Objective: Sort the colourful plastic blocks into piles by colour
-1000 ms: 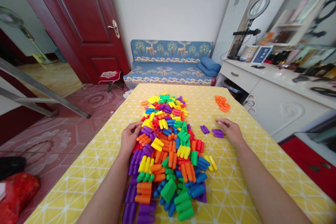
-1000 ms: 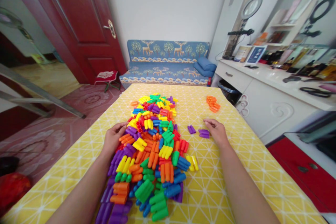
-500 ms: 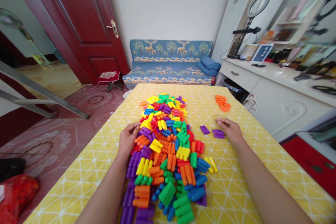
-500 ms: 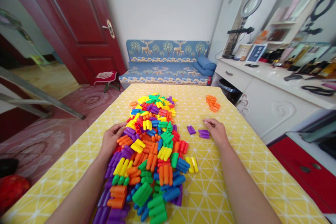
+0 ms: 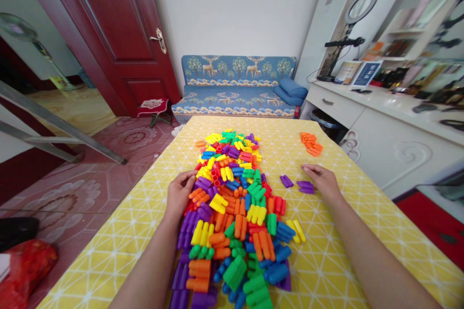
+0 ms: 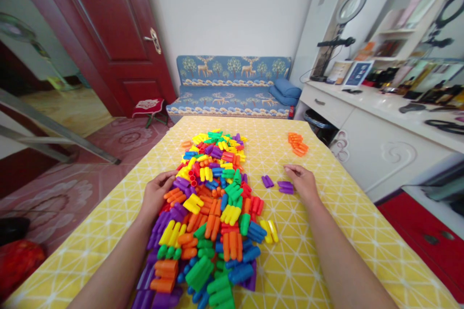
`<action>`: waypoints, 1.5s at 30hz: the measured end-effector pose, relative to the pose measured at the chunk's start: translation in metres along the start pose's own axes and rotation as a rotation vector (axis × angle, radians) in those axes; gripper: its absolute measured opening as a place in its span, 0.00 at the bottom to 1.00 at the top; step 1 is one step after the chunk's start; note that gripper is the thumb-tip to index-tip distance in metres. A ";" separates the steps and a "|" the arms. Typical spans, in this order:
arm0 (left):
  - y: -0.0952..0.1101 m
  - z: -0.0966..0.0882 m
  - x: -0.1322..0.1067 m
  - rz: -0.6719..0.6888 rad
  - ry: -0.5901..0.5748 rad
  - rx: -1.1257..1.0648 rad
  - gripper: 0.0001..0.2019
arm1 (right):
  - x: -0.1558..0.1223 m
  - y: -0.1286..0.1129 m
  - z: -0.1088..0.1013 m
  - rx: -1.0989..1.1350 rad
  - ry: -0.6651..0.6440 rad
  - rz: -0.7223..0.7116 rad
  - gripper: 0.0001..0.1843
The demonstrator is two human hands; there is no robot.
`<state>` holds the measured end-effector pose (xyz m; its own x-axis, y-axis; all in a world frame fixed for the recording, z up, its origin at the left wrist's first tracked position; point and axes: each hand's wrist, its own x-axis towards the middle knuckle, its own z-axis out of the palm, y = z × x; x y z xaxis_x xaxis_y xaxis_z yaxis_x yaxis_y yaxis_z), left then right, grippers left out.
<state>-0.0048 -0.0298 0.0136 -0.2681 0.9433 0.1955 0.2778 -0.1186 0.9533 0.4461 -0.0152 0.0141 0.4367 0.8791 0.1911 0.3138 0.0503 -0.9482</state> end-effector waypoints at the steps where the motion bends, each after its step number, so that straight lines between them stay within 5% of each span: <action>1: 0.000 0.000 0.000 0.001 -0.001 -0.004 0.19 | 0.002 -0.005 0.004 0.011 0.033 0.017 0.18; 4: 0.002 0.001 -0.001 0.004 0.002 -0.029 0.19 | 0.005 -0.028 0.025 0.036 0.032 0.005 0.16; 7: 0.003 0.002 -0.001 0.003 0.013 -0.036 0.19 | -0.001 -0.062 0.064 -0.004 -0.176 -0.156 0.15; 11: 0.003 0.002 0.000 0.004 0.015 -0.025 0.19 | -0.021 -0.101 0.123 -0.343 -0.359 -0.483 0.16; 14: 0.004 0.001 -0.001 0.003 0.010 -0.025 0.19 | -0.035 -0.113 0.154 -0.621 -0.386 -0.499 0.22; 22: 0.004 0.002 -0.001 -0.010 0.016 -0.038 0.19 | -0.048 -0.115 0.174 -0.717 -0.389 -0.460 0.20; 28: 0.002 0.001 0.000 -0.026 0.002 -0.026 0.21 | -0.053 -0.120 0.156 -0.410 -0.557 -0.547 0.15; 32: 0.002 0.001 -0.001 -0.020 -0.003 0.003 0.20 | -0.062 -0.118 0.118 -0.238 -0.698 -0.675 0.15; 34: 0.003 0.001 -0.001 -0.019 0.001 -0.002 0.20 | -0.063 -0.106 0.088 -0.276 -0.609 -0.677 0.15; 39: 0.003 0.002 -0.001 -0.017 0.003 -0.008 0.21 | -0.058 -0.045 0.003 -0.652 -0.148 -0.532 0.20; 42: 0.000 0.001 0.001 -0.011 0.001 -0.002 0.20 | -0.058 -0.008 -0.026 -0.698 -0.193 -0.433 0.27; 45: -0.002 0.001 0.002 -0.004 0.003 0.013 0.20 | -0.051 0.014 -0.028 -0.553 -0.259 -0.448 0.22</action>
<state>-0.0051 -0.0277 0.0118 -0.2715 0.9430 0.1925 0.2885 -0.1111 0.9510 0.4520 -0.0726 -0.0015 -0.0223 0.9172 0.3978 0.8217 0.2435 -0.5153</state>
